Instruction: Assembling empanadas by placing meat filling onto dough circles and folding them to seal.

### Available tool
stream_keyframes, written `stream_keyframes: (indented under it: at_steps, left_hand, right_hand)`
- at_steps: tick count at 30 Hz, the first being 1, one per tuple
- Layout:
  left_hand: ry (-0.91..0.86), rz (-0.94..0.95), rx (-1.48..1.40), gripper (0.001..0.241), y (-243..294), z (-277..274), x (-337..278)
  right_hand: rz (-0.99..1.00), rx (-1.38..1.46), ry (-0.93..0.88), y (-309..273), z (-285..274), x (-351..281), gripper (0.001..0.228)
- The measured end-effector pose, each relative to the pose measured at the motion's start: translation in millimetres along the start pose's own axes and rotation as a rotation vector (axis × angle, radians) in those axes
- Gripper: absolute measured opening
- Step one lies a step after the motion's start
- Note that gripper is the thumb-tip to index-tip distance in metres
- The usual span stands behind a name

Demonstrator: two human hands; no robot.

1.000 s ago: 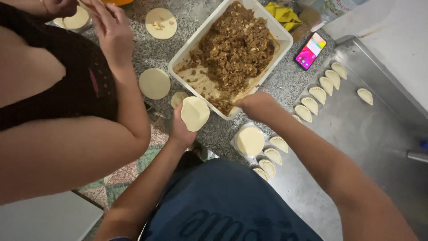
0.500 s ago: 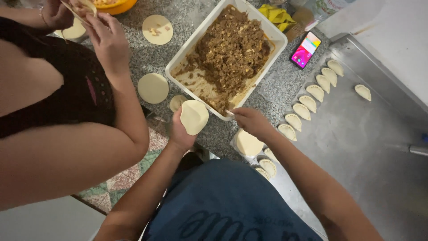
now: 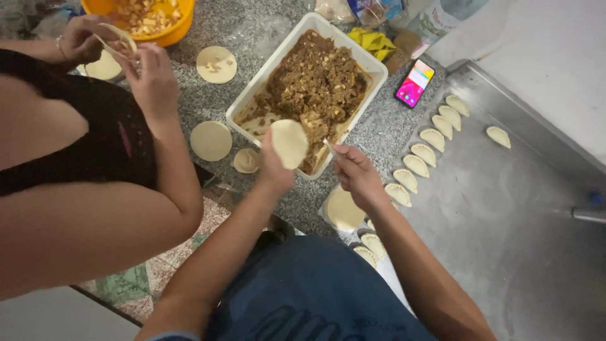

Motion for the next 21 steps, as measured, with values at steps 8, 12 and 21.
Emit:
stream_keyframes:
  at_steps: [8,12,21]
  left_hand:
    - [-0.185,-0.122,-0.19,0.063,-38.4,30.9,23.0]
    - [-0.194,-0.074,-0.258,0.063,-34.6,11.0,46.1]
    - [-0.224,0.014,-0.082,0.068,4.4,28.9,9.2]
  right_hand:
    - [-0.813,-1.947,0.49,51.3,6.5,11.8,0.055]
    - [-0.766,-1.666,0.439,41.0,12.5,-1.6,0.058]
    - [-0.71,-1.563,0.336,21.4,26.4,12.3,0.041]
Point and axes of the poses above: each hand's wrist, its own x-axis towards the middle knuckle, its own z-axis out of the palm, y = z × x, the point moved 2 cm from there along x, towards the middle knuckle, and after that the axes turned 6 degrees about z, right-handed, at the moved point
